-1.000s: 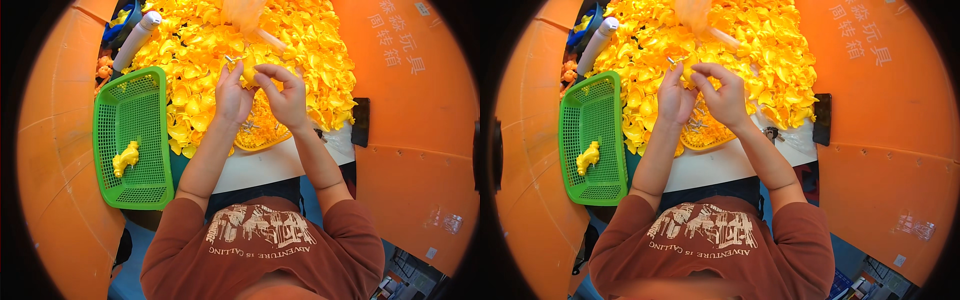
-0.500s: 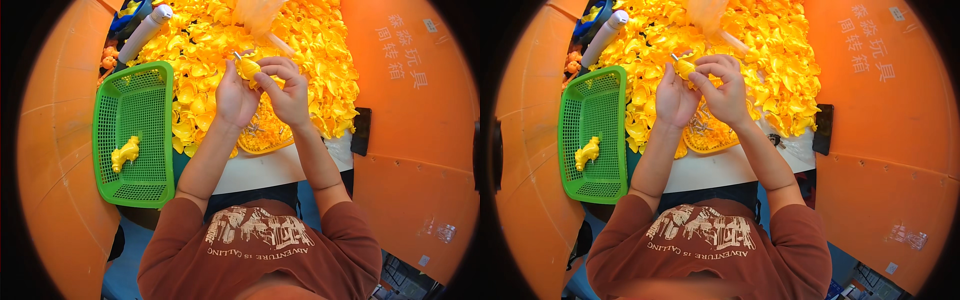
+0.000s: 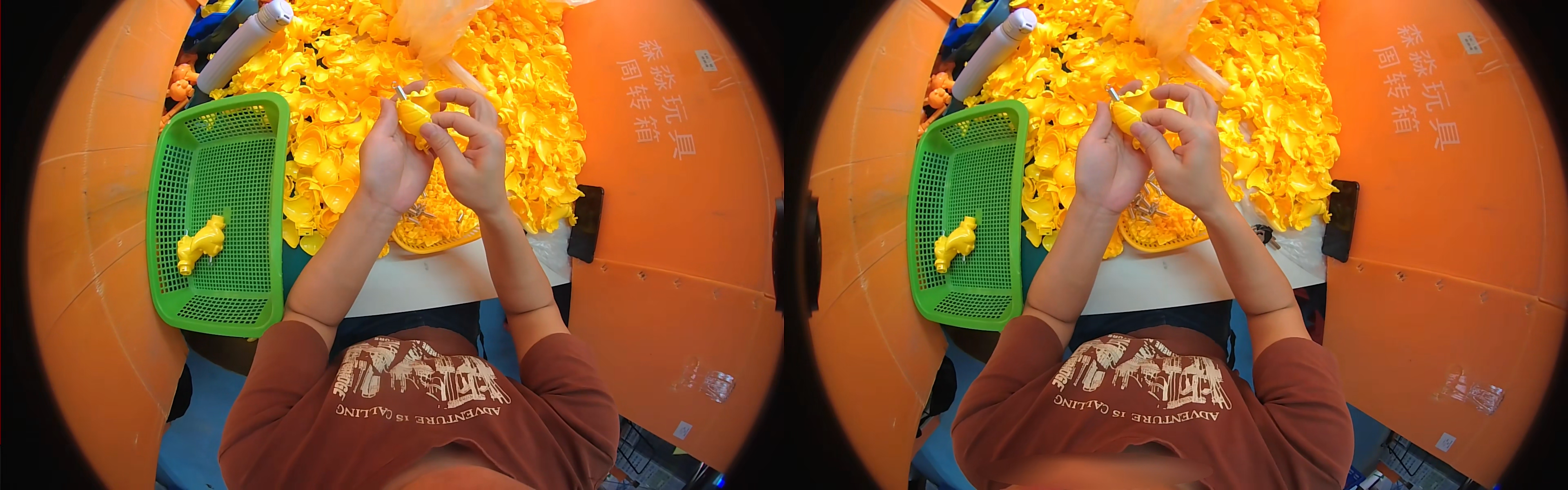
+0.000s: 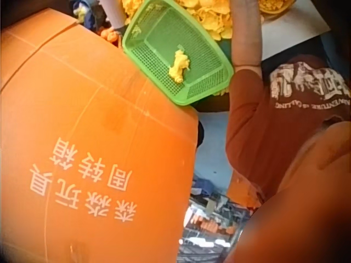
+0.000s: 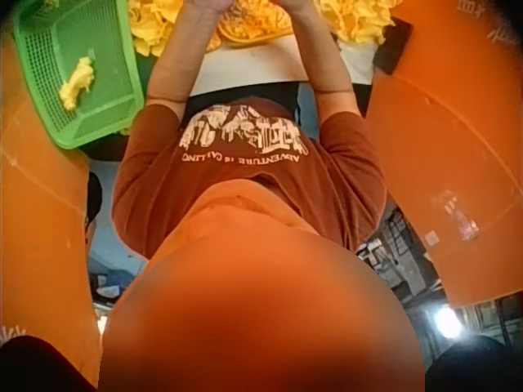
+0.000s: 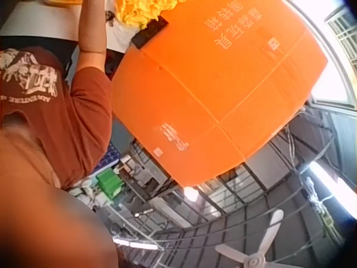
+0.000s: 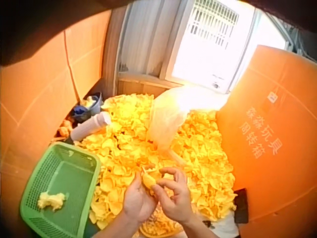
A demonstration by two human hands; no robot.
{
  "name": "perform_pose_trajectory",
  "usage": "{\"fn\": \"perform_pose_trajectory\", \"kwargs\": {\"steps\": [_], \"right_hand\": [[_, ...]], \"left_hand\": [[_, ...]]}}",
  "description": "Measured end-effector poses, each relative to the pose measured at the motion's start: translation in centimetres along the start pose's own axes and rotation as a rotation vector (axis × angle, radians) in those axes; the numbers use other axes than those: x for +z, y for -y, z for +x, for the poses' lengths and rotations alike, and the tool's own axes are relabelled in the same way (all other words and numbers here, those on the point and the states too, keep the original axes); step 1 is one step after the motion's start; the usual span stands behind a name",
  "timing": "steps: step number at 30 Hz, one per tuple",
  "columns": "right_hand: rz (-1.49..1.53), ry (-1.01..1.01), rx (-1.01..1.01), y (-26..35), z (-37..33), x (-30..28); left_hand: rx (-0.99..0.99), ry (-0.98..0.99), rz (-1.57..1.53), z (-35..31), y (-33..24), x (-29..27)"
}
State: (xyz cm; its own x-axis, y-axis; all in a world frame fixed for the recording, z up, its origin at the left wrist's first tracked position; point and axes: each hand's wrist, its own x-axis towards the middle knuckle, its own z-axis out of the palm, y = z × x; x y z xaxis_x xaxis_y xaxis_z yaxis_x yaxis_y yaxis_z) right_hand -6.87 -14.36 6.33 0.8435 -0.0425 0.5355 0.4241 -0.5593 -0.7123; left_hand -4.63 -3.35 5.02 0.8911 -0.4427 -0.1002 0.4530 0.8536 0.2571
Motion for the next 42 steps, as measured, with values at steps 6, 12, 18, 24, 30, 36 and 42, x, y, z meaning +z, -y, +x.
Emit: {"fn": "perform_pose_trajectory", "kwargs": {"steps": [6, 12, 18, 24, 30, 36, 42], "right_hand": [[-0.08, 0.007, -0.049, 0.7, -0.2, -0.4], [-0.171, -0.056, -0.051, 1.3, -0.3, 0.2], [-0.16, -0.066, -0.141, 0.7, 0.4, 0.7], [0.003, -0.057, 0.042, -4.8, 4.3, 1.3], [-0.628, 0.226, -0.393, -6.5, 7.2, 6.8], [-0.62, 0.268, -0.511, -7.9, 7.7, 6.4], [0.057, -0.125, 0.149, -2.3, 2.7, 1.4]], "left_hand": [[0.002, 0.017, 0.005, -0.1, 0.1, 0.0], [0.053, 0.009, 0.042, -0.6, 0.9, 0.9], [0.004, -0.026, 0.074, 0.4, 1.0, -0.9], [0.192, -0.182, -0.014, 1.6, -2.6, -2.1], [0.372, -0.31, -0.089, 1.7, -4.9, -2.4], [0.375, -0.299, -0.093, 1.7, -5.2, -2.5], [0.322, -0.271, 0.018, 2.1, -2.3, -2.5]]}}
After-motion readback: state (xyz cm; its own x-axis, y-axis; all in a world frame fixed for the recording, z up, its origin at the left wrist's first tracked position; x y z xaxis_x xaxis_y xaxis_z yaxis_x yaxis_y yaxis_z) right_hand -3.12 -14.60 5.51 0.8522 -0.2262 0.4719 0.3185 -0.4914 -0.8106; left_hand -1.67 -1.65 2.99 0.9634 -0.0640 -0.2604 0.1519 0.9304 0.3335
